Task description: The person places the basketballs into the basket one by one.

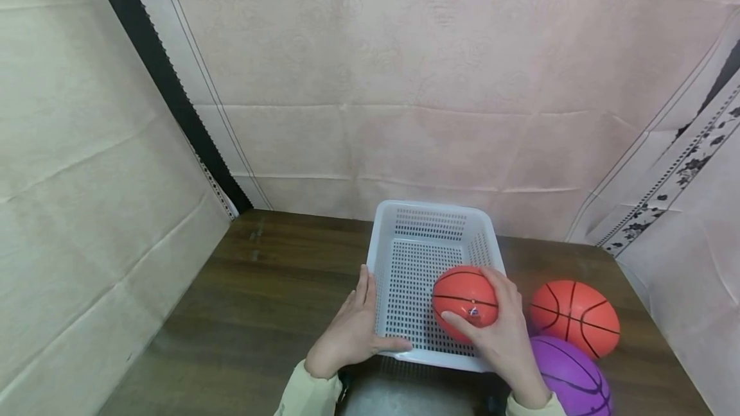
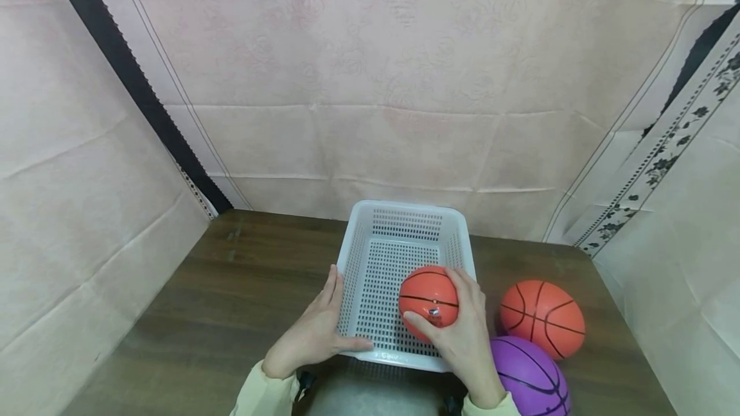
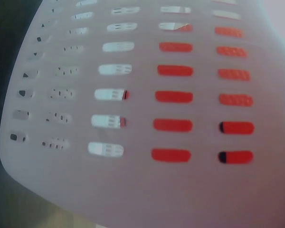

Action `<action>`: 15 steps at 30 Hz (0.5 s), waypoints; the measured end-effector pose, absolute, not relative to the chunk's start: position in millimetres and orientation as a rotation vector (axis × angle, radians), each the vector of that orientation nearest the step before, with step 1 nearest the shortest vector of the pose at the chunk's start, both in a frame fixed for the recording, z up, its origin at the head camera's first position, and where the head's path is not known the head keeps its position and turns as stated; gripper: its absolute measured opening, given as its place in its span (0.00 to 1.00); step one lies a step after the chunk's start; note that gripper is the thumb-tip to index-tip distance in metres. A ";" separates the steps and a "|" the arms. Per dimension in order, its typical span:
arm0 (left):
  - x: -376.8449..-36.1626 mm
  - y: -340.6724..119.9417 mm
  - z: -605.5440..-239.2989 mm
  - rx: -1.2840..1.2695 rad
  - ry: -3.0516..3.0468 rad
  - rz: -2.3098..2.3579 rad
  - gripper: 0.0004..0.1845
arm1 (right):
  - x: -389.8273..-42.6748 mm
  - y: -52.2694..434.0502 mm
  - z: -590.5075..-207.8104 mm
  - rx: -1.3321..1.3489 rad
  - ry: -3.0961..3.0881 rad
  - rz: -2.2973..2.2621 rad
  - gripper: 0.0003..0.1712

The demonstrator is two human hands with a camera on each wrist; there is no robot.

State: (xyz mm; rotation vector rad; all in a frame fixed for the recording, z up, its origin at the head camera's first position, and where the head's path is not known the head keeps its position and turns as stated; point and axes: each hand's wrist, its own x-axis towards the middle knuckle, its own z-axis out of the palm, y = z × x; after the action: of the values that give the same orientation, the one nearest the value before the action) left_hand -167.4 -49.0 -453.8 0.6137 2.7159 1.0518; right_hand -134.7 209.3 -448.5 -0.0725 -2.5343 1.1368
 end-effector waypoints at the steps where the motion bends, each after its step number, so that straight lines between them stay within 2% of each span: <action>1: -167.4 -49.0 -453.8 0.609 2.718 1.048 0.72 | -135.0 209.1 -448.7 -0.070 -2.535 1.134 0.56; 15: -166.4 -48.7 -453.1 0.618 2.719 1.047 0.72 | -136.6 208.3 -450.8 -0.048 -2.560 1.108 0.57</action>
State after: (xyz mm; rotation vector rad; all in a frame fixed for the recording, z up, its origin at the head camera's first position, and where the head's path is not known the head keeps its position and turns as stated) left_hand -166.4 -48.7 -453.1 0.6178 2.7190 1.0474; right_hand -136.6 208.3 -450.8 -0.0484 -2.5603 1.1083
